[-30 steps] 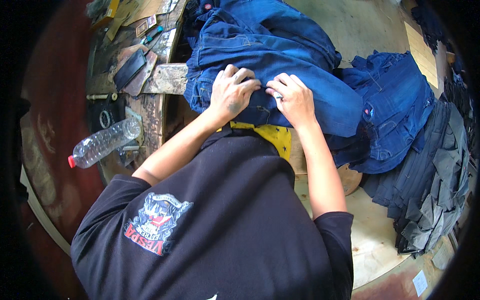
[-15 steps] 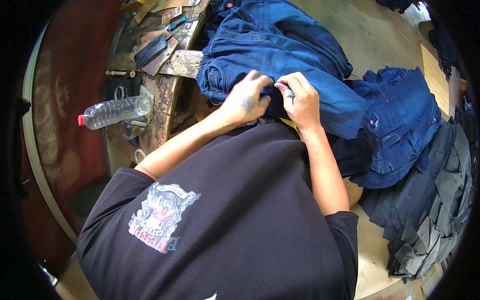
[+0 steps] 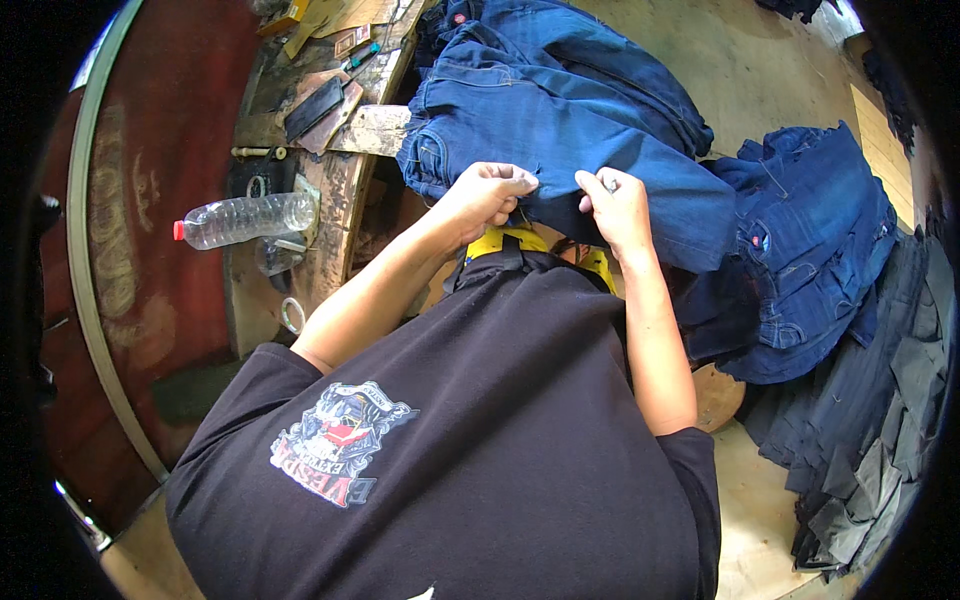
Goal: The person repeatedly picks up pairs of blue jeans, uses a white marker to draw lines on the fabric, and places them back on a pile. The person handles the jeans one at a time and marks different areas on each pair.
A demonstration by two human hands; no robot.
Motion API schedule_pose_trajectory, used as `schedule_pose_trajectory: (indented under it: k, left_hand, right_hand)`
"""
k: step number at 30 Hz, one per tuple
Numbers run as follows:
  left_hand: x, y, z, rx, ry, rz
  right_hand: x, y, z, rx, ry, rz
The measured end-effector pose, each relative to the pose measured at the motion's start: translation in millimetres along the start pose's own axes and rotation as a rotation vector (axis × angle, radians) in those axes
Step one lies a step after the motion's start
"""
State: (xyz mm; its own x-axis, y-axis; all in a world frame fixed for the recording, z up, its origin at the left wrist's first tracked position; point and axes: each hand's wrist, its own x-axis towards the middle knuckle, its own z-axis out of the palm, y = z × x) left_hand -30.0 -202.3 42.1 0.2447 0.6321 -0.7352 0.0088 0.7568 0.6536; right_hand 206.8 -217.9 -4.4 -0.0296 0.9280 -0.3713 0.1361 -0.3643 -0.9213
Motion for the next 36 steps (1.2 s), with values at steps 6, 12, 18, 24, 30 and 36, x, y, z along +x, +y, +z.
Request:
schedule_pose_trajectory:
  k: [6, 12, 18, 24, 30, 36]
  left_hand:
    - [-7.9, -7.6, -10.9, -0.136, 0.003, -0.032]
    - [-8.7, -13.4, -14.8, 0.128, -0.172, 0.024]
    - [-14.1, -15.1, -11.2, -0.038, -0.022, 0.008]
    - [-9.9, -14.8, 2.8, 0.031, 0.062, 0.059]
    - [-26.9, -9.3, 16.0, -0.189, 0.006, 0.153]
    - [-26.6, -9.3, 13.5, -0.200, -0.070, -0.036]
  right_hand:
    - [-3.9, 13.2, 0.1, 0.087, 0.015, -0.078]
    - [-11.9, 9.8, -1.4, 0.040, 0.006, -0.111]
    - [-12.1, 14.9, -5.0, 0.057, -0.018, -0.166]
    - [-20.7, 5.6, -4.2, 0.113, 0.008, -0.148]
    - [-32.4, -11.1, 0.0, 0.082, 0.064, 0.271]
    - [-32.8, 8.6, -7.2, 0.370, -0.002, 0.231]
